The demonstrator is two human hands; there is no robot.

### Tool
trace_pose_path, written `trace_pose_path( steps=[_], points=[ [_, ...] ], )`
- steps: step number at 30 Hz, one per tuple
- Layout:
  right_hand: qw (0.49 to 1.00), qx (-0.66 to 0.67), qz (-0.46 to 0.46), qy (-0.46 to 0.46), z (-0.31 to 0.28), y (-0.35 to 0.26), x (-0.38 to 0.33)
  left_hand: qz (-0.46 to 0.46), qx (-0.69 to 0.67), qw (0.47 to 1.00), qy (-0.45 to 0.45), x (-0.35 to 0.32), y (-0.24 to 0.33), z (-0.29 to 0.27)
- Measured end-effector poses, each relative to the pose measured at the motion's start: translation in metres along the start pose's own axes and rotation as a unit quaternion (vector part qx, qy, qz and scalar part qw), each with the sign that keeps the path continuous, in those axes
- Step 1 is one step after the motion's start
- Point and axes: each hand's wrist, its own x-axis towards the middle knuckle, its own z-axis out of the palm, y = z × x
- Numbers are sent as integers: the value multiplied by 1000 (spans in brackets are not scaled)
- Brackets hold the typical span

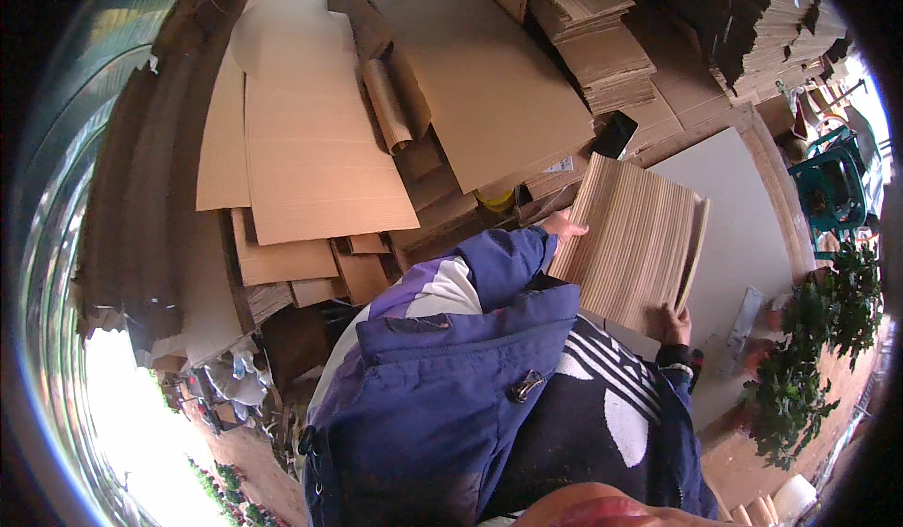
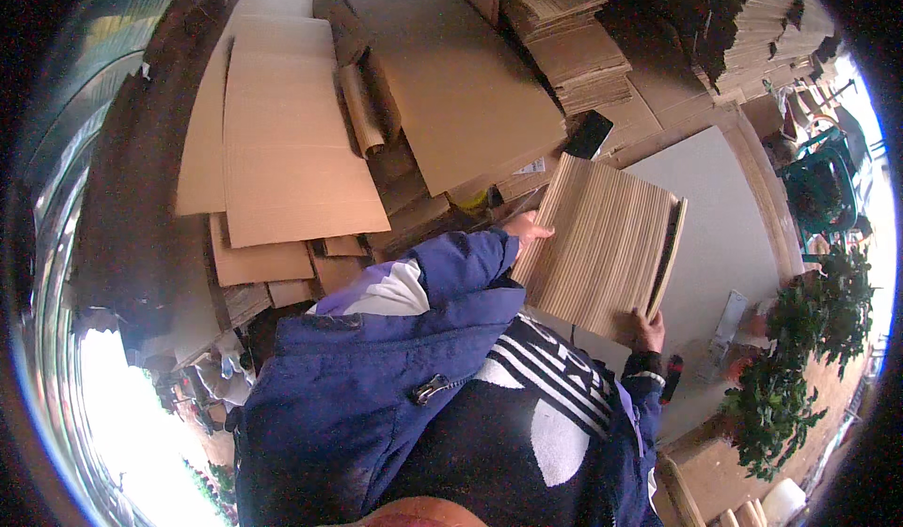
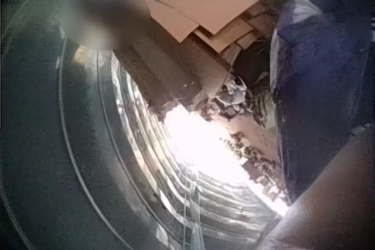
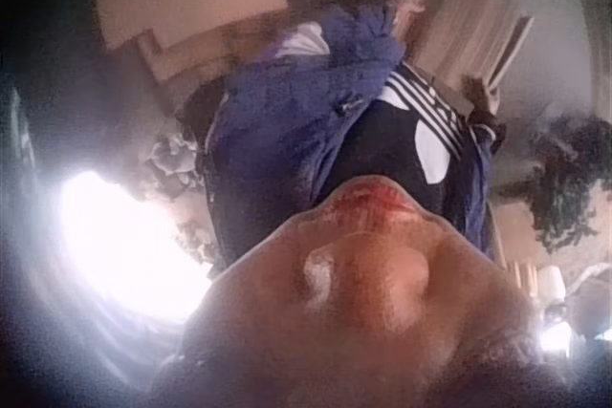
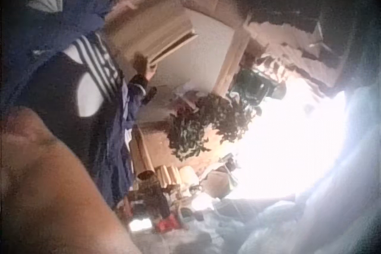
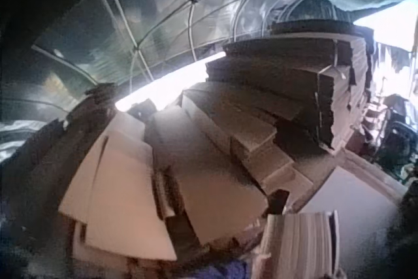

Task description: The person rolls flat corrugated cardboard sheets into cylindrical tubes and secures the seams with clear packing tape using a handheld dispenser. They repeat this process multiple times, placing finished tubes upright on the table. The person also handles a potted plant briefly, setting it aside before resuming tube assembly.

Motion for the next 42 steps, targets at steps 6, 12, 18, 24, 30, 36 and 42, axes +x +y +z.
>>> trace_pose_path(
  steps=[6, 12, 18, 24, 30, 36, 42],
  points=[
    [863, -465, -25, 198, -4, -19, -15, 30, 77, 991, -104, -30, 43, 17],
    [954, -71, -93, 274, -57, -5, 35, 96, 117, 988, -26, 0, 54, -18],
    [946, 33, -93, 309, -73, 4, 80, 335, 128, 860, 363, 15, 62, -147],
    [940, -154, 126, 276, -73, 35, 90, 146, 310, 692, 635, -23, 121, -273],
    [870, -416, 200, 172, -74, 70, 74, -18, 557, 641, 527, -25, 156, -333],
    [817, -536, 149, 152, -36, 57, 45, -98, 500, 734, 449, -2, 159, -389],
    [820, -532, 84, 196, 16, -6, 17, 227, 191, 761, 577, -17, 161, -416]
  ],
)
